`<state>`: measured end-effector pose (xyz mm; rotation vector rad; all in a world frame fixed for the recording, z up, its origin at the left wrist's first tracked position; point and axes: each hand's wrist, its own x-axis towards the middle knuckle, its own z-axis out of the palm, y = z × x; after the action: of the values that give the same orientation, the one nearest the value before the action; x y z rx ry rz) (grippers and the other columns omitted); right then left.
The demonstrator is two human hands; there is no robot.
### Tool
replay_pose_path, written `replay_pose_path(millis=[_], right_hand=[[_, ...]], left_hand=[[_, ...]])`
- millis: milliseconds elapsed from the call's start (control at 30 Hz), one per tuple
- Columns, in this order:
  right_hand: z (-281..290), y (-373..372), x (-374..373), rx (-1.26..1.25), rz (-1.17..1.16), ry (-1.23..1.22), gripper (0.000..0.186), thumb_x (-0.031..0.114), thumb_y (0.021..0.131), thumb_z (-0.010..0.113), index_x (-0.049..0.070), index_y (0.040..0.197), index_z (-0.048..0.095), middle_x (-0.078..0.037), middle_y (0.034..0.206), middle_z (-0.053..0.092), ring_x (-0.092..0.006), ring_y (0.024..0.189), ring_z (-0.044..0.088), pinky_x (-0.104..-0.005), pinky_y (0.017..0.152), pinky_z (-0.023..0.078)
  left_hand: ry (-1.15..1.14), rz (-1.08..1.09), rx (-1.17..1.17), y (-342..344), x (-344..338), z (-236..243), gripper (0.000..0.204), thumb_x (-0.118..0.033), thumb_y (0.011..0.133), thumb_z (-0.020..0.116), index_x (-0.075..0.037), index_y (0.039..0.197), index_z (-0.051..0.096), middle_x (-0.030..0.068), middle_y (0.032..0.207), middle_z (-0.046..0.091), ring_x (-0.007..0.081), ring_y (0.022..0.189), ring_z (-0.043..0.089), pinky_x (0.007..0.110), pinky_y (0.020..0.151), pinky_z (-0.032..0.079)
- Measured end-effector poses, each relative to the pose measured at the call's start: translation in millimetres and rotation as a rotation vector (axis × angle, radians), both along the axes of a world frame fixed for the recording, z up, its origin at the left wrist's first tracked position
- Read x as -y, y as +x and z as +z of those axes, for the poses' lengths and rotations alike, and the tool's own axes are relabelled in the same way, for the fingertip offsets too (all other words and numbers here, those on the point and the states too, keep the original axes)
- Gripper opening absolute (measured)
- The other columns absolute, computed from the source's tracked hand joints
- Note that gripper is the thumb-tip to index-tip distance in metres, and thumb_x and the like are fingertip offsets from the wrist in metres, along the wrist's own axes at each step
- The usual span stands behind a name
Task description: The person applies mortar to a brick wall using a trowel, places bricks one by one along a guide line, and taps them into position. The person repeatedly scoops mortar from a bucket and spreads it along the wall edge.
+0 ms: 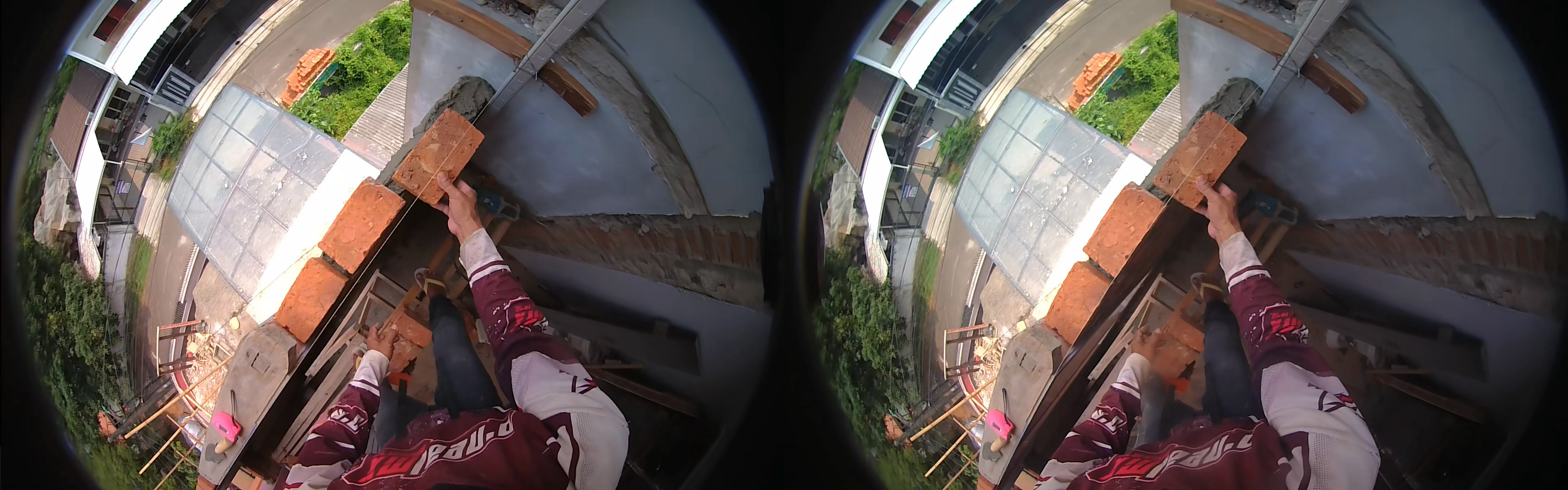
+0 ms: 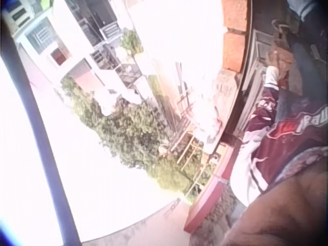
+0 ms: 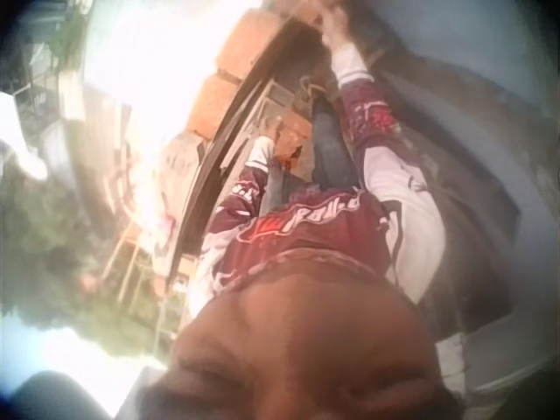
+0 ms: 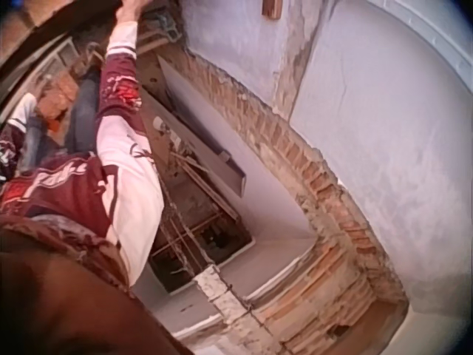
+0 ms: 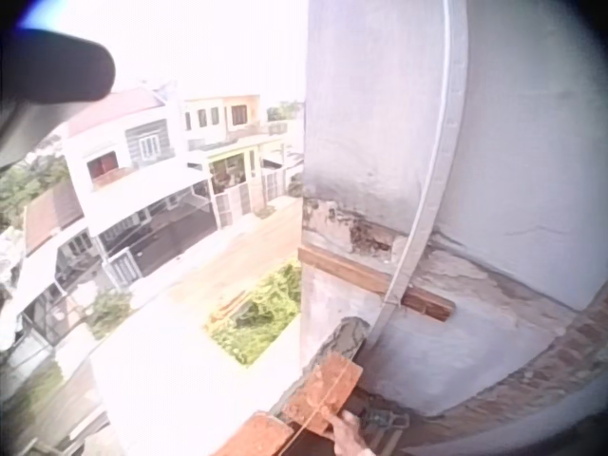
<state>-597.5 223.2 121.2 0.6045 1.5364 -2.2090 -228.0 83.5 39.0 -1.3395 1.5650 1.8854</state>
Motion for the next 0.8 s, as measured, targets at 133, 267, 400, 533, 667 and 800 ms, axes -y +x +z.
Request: replay_pose_path(millis=[133,267,400,533,667,800], right_hand=[[-16.6,-21.7,20.1,0.043,-0.087,0.064,0.039,0.033,0.087,0.074,0.004,0.110,0.062,-0.005,0.105,0.066,-0.0170,0.093,0.064,-0.0387,0.075,0.055],[-19.2,-20.2,45.9,0.044,-0.104,0.126,0.036,0.031,0.086,0.074,0.002,0.103,0.064,-0.008,0.101,0.067,-0.0179,0.087,0.065,-0.0369,0.070,0.055],[-38.0,-18.7,44.6,0.008,-0.147,0.170,0.036,0.028,0.085,0.076,-0.002,0.100,0.063,-0.010,0.094,0.067,-0.0189,0.077,0.065,-0.0335,0.062,0.055],[-27.6,-23.0,42.9,0.014,-0.156,0.258,0.036,0.028,0.085,0.076,-0.002,0.099,0.063,-0.009,0.092,0.067,-0.0178,0.075,0.064,-0.0325,0.060,0.054],[-20.2,-26.3,55.6,-0.037,-0.108,0.247,0.035,0.029,0.084,0.076,-0.003,0.093,0.063,-0.009,0.087,0.066,-0.0167,0.073,0.064,-0.0321,0.057,0.054],[-27.0,-30.0,46.5,-0.064,-0.052,0.374,0.036,0.031,0.083,0.077,-0.002,0.086,0.064,-0.008,0.081,0.066,-0.0150,0.067,0.062,-0.0310,0.053,0.052]], left_hand=[[-0.182,-0.092,0.289,149.4,38.1,-8.5,0.072,-0.032,0.082,0.074,-0.001,0.138,0.041,0.0198,0.101,0.068,0.0276,0.091,0.067,0.037,0.082,0.051],[-0.311,-0.167,0.650,267.1,83.9,-8.7,0.069,-0.026,0.081,0.074,-0.003,0.139,0.042,0.0210,0.110,0.066,0.0299,0.095,0.067,0.038,0.081,0.052],[-0.149,0.098,0.645,237.2,70.5,34.3,0.066,-0.023,0.082,0.073,-0.003,0.137,0.045,0.0200,0.109,0.066,0.0288,0.094,0.067,0.037,0.076,0.053],[-0.212,-0.123,0.603,208.8,58.9,34.8,0.047,-0.025,0.085,0.069,0.002,0.122,0.057,0.0185,0.102,0.067,0.0269,0.081,0.068,0.039,0.072,0.057],[0.062,0.062,0.397,288.5,73.9,-64.3,0.047,-0.022,0.088,0.066,-0.005,0.128,0.047,0.0145,0.087,0.065,0.0265,0.068,0.063,0.040,0.055,0.050],[-0.037,0.033,0.425,219.1,52.3,-21.0,0.052,-0.023,0.087,0.068,-0.006,0.129,0.042,0.0141,0.088,0.065,0.0250,0.066,0.062,0.040,0.051,0.048]])
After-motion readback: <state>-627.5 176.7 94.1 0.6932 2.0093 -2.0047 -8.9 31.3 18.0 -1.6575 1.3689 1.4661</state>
